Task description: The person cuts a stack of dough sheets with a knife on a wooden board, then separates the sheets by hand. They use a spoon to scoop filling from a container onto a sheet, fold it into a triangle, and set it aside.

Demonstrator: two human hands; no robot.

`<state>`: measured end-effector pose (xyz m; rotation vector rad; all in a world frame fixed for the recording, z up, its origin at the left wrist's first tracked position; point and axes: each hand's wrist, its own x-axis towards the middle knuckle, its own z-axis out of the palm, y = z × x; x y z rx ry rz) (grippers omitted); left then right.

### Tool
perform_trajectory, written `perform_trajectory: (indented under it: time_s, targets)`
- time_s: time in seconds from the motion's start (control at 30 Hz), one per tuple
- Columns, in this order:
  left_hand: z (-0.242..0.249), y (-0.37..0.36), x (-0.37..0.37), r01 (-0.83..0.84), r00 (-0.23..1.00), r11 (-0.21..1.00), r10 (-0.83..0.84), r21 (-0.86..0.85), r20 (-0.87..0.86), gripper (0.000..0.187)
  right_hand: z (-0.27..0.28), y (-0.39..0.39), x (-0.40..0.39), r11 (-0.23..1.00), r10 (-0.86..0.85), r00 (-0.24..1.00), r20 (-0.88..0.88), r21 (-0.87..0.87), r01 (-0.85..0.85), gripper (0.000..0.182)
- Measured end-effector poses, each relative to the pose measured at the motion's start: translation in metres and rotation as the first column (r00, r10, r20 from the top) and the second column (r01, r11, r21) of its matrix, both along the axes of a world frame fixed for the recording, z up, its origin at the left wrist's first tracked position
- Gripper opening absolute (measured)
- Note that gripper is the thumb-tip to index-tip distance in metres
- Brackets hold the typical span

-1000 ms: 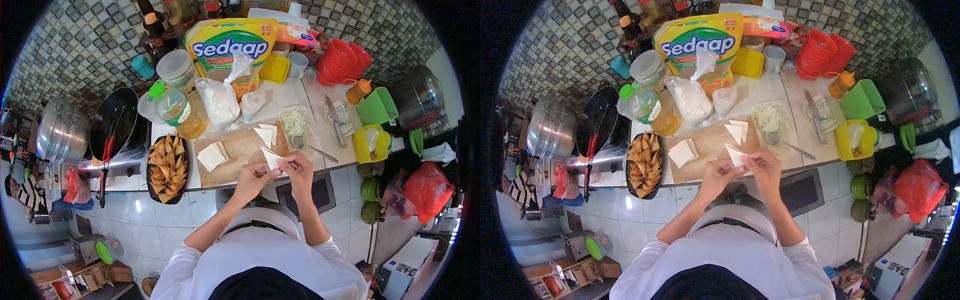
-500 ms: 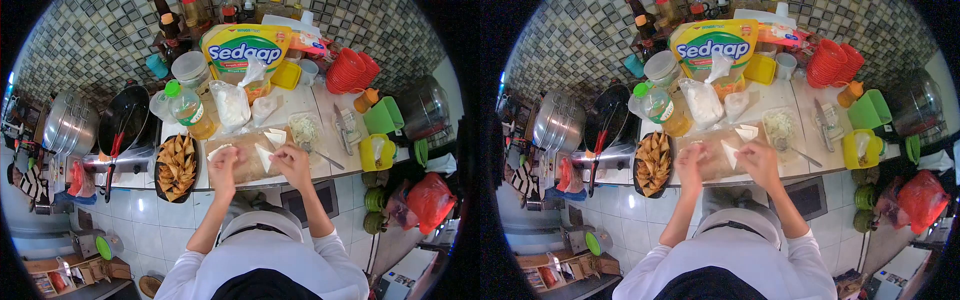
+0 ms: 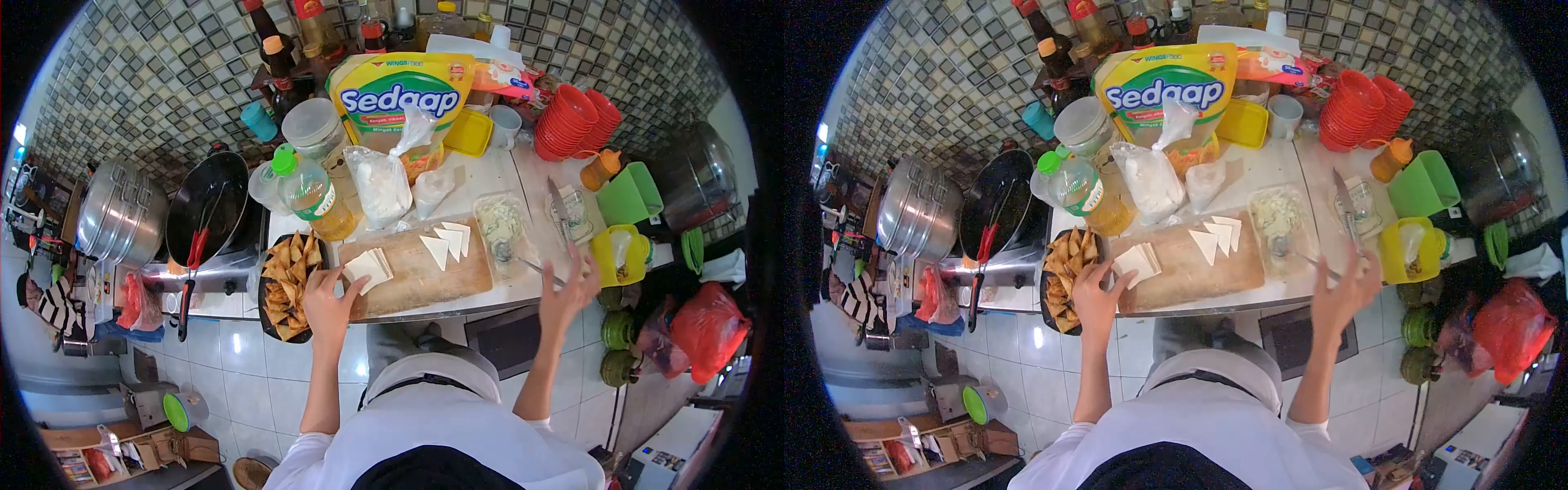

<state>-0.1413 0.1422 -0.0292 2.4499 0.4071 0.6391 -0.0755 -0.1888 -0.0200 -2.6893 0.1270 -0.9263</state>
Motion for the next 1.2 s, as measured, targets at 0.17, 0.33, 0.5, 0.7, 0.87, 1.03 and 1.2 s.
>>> perform_trajectory:
  time_s: [0.17,0.33,0.5,0.7,0.87,1.03,1.2]
  targets:
    - [-0.002,-0.004,-0.003,-0.041,0.998,0.976,0.049,-0.212,0.033,0.020,-0.032,-0.051,-0.010,0.815,0.079,0.948,-0.307,0.568,0.116,0.041]
    - [-0.010,-0.008,0.005,0.158,0.939,0.953,-0.064,-0.259,0.339,0.010,-0.042,-0.031,0.010,0.595,0.179,0.983,-0.026,0.799,-0.087,0.023]
    - [-0.005,-0.044,0.004,0.281,0.959,0.367,-0.135,-0.887,0.248,0.008,-0.022,0.005,0.027,0.623,0.355,0.935,0.017,0.741,-0.250,0.021]
    - [-0.017,-0.131,0.001,0.708,0.612,0.454,-0.776,-0.542,0.150,0.010,0.006,-0.001,0.023,0.759,0.442,0.888,0.128,0.475,-0.446,0.019]
    - [-0.039,-0.175,0.011,0.899,0.429,0.410,-0.895,-0.154,0.120,0.013,-0.014,-0.008,0.032,0.787,0.580,0.813,0.057,0.221,-0.577,0.009]
    - [-0.079,-0.193,0.023,0.795,0.562,0.550,-0.826,-0.256,-0.028,0.019,-0.027,-0.004,0.025,0.726,0.659,0.751,-0.037,0.293,-0.622,0.010]
    - [-0.070,-0.187,0.023,0.866,0.494,0.498,-0.867,-0.051,-0.069,0.021,-0.023,0.004,0.031,0.698,0.626,0.780,0.005,0.442,-0.564,0.012]
